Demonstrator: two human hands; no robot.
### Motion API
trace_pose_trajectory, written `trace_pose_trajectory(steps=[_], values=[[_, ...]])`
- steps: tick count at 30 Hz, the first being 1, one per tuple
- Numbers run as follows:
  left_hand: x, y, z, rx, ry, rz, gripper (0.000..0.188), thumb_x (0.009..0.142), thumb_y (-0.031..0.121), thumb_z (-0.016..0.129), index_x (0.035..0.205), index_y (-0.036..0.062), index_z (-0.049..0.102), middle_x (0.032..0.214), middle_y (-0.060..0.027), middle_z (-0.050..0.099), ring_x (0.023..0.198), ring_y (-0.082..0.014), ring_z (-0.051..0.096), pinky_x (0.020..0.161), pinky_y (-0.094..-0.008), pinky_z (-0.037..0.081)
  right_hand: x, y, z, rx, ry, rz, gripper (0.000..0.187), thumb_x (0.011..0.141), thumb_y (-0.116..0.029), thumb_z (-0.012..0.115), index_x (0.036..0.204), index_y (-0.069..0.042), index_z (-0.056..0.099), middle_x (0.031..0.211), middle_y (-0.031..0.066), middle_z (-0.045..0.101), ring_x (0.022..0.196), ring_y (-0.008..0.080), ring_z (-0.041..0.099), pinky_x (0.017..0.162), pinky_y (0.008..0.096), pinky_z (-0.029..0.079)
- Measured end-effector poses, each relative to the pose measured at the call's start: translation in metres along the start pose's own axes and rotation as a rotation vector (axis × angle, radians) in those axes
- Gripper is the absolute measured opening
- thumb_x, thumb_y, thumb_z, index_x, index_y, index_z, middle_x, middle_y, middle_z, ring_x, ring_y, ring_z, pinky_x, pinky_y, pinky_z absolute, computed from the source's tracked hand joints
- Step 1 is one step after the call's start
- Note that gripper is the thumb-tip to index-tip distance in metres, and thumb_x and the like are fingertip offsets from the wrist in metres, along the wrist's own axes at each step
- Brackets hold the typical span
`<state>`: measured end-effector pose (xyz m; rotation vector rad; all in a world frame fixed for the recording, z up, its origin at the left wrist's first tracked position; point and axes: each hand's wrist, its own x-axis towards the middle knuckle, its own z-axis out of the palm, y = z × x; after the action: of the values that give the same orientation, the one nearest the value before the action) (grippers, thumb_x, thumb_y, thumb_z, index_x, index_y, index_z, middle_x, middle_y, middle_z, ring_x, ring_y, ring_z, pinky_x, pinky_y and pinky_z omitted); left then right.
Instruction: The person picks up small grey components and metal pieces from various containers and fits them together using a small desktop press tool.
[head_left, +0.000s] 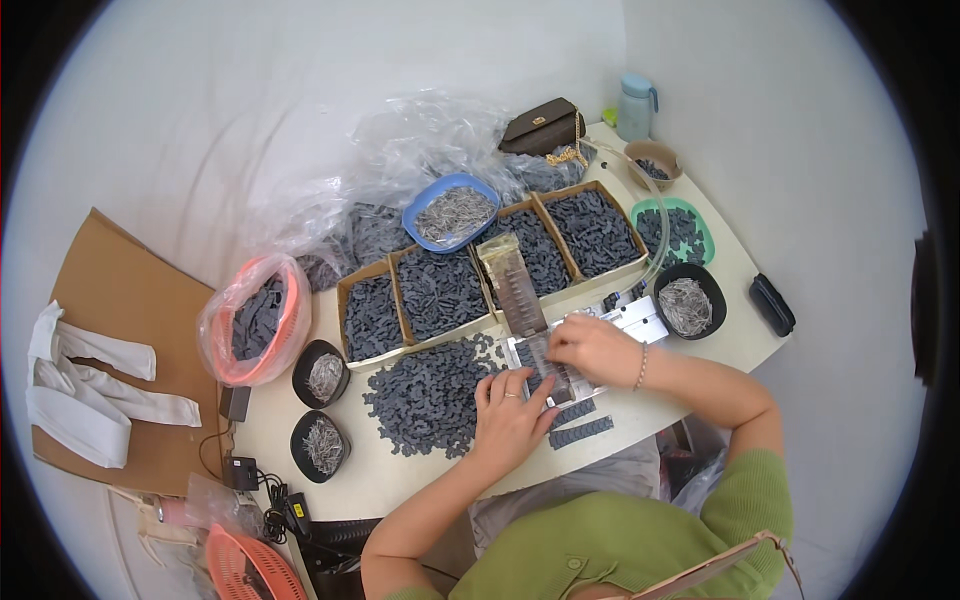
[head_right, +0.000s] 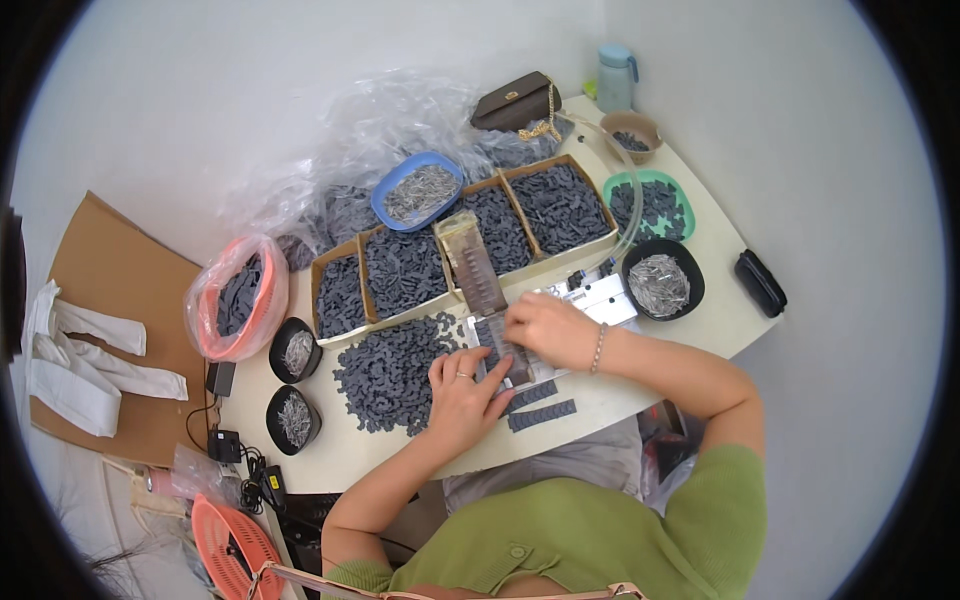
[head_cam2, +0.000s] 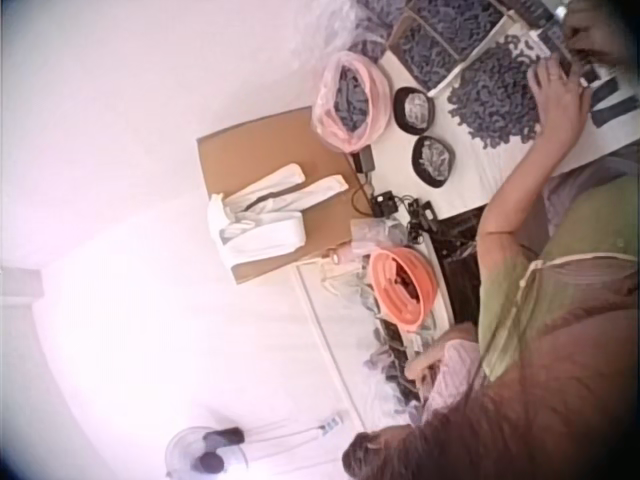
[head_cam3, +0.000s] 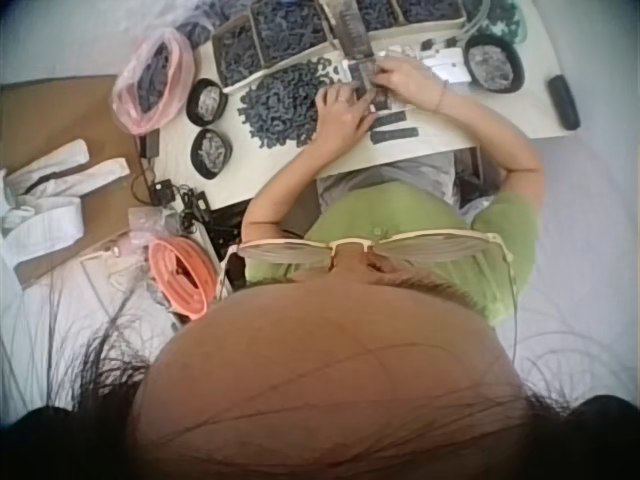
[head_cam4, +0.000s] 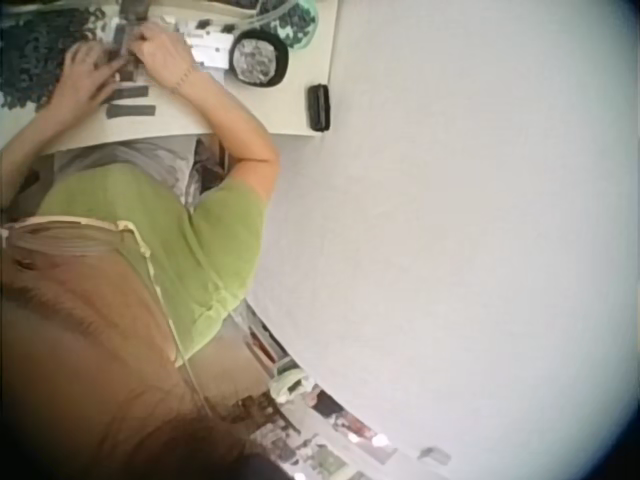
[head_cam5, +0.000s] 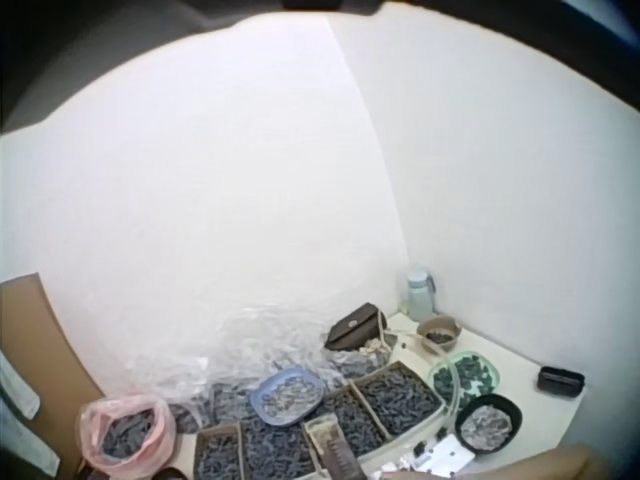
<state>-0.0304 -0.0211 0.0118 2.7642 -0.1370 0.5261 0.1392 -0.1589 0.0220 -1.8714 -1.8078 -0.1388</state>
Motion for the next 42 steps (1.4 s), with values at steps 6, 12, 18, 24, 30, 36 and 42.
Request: trace_pose_trajectory(steps=[6, 12, 18, 24, 30, 36, 42], values=[[-0.003, -0.011, 0.003, 0.037, -0.046, -0.022, 0.059, 0.082, 0.03, 0.067, 0.13, -0.0004, 0.05, 0.136, -0.0193, 0.045, 0.13, -0.0354, 0.038, 0.107, -0.051, 0.025, 0.056, 0.037, -0.01, -0.117, 0.29, 0.149, 0.035, 0.081, -0.008, 0.063, 0.116, -0.005, 0.058, 0.102, 0.0125, 0.06, 0.098, 0.0309, 0.057, 0.086, 0.0387, 0.046], [0.008, -0.023, 0.005, 0.133, -0.059, 0.044, 0.062, 0.086, 0.034, 0.061, 0.131, -0.0044, 0.046, 0.138, -0.018, 0.045, 0.132, -0.0366, 0.037, 0.109, -0.0504, 0.024, 0.094, 0.055, 0.008, 0.26, 0.334, 0.417, 0.046, 0.086, -0.021, 0.062, 0.127, -0.003, 0.048, 0.099, 0.0183, 0.061, 0.097, 0.0335, 0.056, 0.086, 0.0432, 0.042], [-0.002, -0.034, -0.032, 0.05, 0.128, -0.098, 0.039, 0.082, 0.022, 0.065, 0.115, 0.0014, 0.06, 0.119, -0.0138, 0.057, 0.12, -0.0339, 0.047, 0.104, -0.0491, 0.03, 0.031, -0.021, -0.029, -0.265, 0.395, -0.153, 0.035, 0.078, -0.019, 0.064, 0.111, -0.01, 0.059, 0.088, 0.0072, 0.059, 0.085, 0.0227, 0.056, 0.073, 0.0339, 0.044], [-0.014, -0.05, -0.052, 0.042, 0.159, -0.121, 0.034, 0.08, 0.018, 0.068, 0.111, 0.0037, 0.063, 0.112, -0.0101, 0.058, 0.115, -0.0315, 0.05, 0.101, -0.0501, 0.032, -0.033, -0.067, 0.01, -0.35, 0.145, -0.251, 0.032, 0.075, -0.013, 0.059, 0.106, -0.003, 0.061, 0.101, 0.0107, 0.064, 0.091, 0.0206, 0.06, 0.076, 0.0279, 0.049], [-0.004, -0.048, -0.053, 0.032, 0.117, -0.07, 0.031, 0.08, 0.018, 0.069, 0.107, 0.0054, 0.065, 0.109, -0.007, 0.06, 0.115, -0.0305, 0.05, 0.101, -0.0512, 0.031, -0.038, -0.081, 0.016, -0.451, 0.067, -0.227, 0.033, 0.078, -0.011, 0.055, 0.109, 0.0, 0.059, 0.098, 0.0183, 0.062, 0.093, 0.0233, 0.059, 0.082, 0.0288, 0.049], [-0.007, -0.047, -0.049, 0.038, 0.111, -0.043, 0.026, 0.08, 0.015, 0.068, 0.104, 0.0052, 0.066, 0.102, -0.0076, 0.062, 0.11, -0.0299, 0.054, 0.099, -0.0485, 0.034, -0.037, -0.075, 0.015, -0.376, 0.138, -0.229, 0.027, 0.077, -0.011, 0.059, 0.103, -0.005, 0.062, 0.098, 0.0109, 0.064, 0.092, 0.0201, 0.059, 0.077, 0.0286, 0.049], [-0.012, -0.041, -0.023, -0.133, 0.08, 0.107, 0.026, 0.08, 0.015, 0.067, 0.101, -0.0004, 0.066, 0.109, -0.0137, 0.064, 0.105, -0.0339, 0.06, 0.09, -0.0409, 0.047, -0.001, -0.029, -0.015, -0.306, 0.287, -0.144, 0.027, 0.075, -0.015, 0.066, 0.102, -0.012, 0.063, 0.09, 0.0033, 0.064, 0.084, 0.0181, 0.061, 0.069, 0.0308, 0.048]])
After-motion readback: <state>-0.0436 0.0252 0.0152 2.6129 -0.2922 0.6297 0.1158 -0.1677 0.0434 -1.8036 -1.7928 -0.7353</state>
